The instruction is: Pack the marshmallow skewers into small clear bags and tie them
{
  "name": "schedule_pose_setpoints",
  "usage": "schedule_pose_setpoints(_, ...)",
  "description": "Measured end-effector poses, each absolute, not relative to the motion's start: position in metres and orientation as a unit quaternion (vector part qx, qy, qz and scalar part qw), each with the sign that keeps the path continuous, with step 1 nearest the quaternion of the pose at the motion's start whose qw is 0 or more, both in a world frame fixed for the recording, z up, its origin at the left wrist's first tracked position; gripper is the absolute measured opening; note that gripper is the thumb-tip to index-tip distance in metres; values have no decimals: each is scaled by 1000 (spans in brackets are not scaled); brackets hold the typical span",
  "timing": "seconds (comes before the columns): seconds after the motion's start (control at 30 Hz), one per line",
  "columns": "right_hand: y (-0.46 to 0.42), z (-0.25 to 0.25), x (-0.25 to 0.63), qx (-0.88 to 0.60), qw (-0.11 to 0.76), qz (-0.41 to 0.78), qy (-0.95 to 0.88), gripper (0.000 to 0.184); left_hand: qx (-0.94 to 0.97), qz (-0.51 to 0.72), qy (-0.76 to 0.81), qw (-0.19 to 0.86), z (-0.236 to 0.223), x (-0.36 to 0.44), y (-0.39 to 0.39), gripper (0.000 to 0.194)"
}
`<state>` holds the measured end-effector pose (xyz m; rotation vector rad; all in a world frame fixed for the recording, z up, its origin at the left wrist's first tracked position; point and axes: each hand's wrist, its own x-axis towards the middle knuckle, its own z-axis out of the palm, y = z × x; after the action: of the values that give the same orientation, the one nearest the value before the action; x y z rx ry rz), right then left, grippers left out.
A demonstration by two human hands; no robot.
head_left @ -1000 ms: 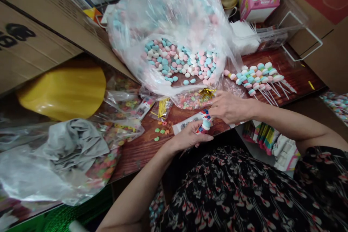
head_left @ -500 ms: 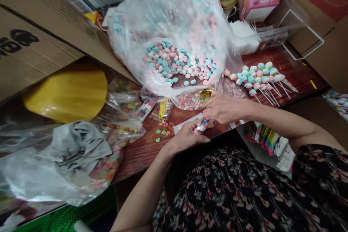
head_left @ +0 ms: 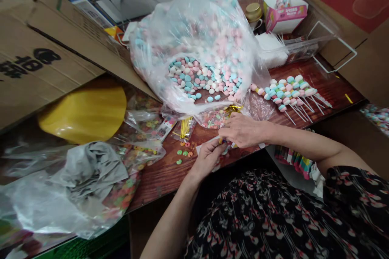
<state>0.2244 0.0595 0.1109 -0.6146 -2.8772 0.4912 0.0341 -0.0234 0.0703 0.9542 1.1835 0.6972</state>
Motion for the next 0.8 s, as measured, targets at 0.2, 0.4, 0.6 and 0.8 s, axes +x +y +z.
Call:
schedule_pose_setpoints(0.2, 39, 84, 223, -355, 405, 371, -757, 30, 315, 448, 545, 635, 62, 42, -29, 38)
schedule_pose_setpoints(0.4, 6, 56, 201, -347, 452, 393, -722, 16, 433, 389, 560, 590, 67, 42, -35, 41)
schedule_pose_setpoints(0.6, 14, 47, 191, -364, 420, 282, -782, 20, 471, 287, 508, 661, 71, 27, -30, 39)
schedule_pose_setpoints(0.8, 18, 50, 210, -246, 279, 103, -923, 26, 347, 225, 500, 761, 57, 11, -25, 33)
